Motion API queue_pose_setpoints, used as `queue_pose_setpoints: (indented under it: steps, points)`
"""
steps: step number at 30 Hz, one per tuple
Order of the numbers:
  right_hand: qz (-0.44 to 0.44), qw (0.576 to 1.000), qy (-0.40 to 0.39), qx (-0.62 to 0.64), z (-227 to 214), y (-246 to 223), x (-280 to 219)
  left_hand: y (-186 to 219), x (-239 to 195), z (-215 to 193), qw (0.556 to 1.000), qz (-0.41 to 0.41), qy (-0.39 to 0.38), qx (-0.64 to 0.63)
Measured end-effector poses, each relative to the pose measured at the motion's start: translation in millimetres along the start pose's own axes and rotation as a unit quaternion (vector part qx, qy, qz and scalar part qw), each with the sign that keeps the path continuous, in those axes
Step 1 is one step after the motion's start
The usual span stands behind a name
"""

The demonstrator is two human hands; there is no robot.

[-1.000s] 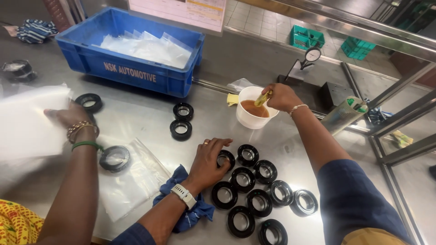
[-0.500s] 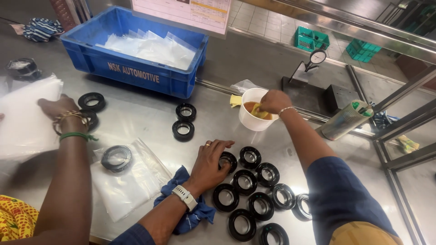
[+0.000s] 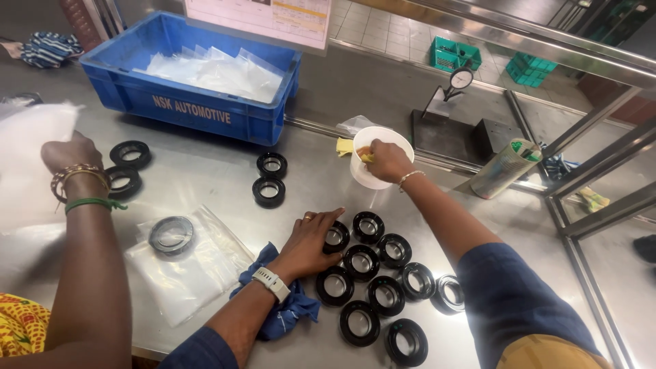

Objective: Inspecting, cleaning, and marking circular black bearing-like components on a metal workbench.

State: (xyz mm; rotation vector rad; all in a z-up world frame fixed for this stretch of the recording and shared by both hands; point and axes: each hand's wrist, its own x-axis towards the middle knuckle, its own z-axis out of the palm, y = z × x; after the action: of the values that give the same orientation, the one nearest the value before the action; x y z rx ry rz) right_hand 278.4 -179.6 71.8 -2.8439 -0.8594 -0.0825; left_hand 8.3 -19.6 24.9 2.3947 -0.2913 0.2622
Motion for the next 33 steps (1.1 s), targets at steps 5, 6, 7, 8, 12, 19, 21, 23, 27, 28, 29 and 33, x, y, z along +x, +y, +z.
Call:
queue_pose_setpoints:
  steps: [5, 6, 7, 8, 12, 19, 21, 23, 27, 28, 29, 33]
  points:
    - [0.007, 0.999, 0.024, 0.023, -4.8, -11.9, -16.8, -0.8, 0.9, 6.2, 0.999, -0.005, 0.039, 0.022]
    - [0.02, 0.999, 0.028, 0.037, -3.7, -12.9, -18.0, 0.2, -0.6, 5.5, 0.998, -0.016, 0.051, 0.026]
    - [0.018, 0.999, 0.027, 0.04, 2.3, -1.9, -18.7, -2.1, -0.3, 6.2, 0.998, -0.019, 0.051, 0.03]
    - [0.037, 0.984, 0.084, 0.156, 8.4, 9.0, -19.4, -4.4, -0.2, 6.9, 0.997, -0.044, 0.07, 0.01]
    - [0.199, 0.757, 0.179, 0.596, -3.6, 25.8, -47.0, -25.0, 13.6, 16.8, 0.954, -0.16, 0.13, -0.216]
    - [0.235, 0.686, 0.082, 0.683, 1.8, -33.7, -188.6, 47.1, -7.0, -11.4, 0.897, -0.053, 0.143, -0.415]
    - [0.216, 0.707, 0.07, 0.669, -5.7, -69.3, -231.8, 68.4, -14.9, -15.8, 0.935, 0.104, 0.124, -0.316]
    - [0.189, 0.689, 0.082, 0.694, -17.3, -82.2, -256.4, 73.4, -17.0, -8.7, 0.939, 0.102, 0.078, -0.319]
    - [0.194, 0.664, 0.074, 0.718, -55.2, -101.5, -297.3, 88.7, -20.2, 10.9, 0.913, -0.008, -0.035, -0.407]
    - [0.198, 0.661, 0.075, 0.72, -55.4, -101.4, -303.5, 100.1, -27.3, 3.8, 0.913, -0.009, -0.039, -0.406]
    - [0.205, 0.646, 0.081, 0.731, -57.3, -100.4, -307.9, 111.9, -31.9, -4.0, 0.934, 0.075, 0.003, -0.349]
    - [0.167, 0.694, 0.11, 0.691, -55.8, -90.3, -316.9, 127.5, -41.6, -20.5, 0.957, 0.207, 0.032, -0.202]
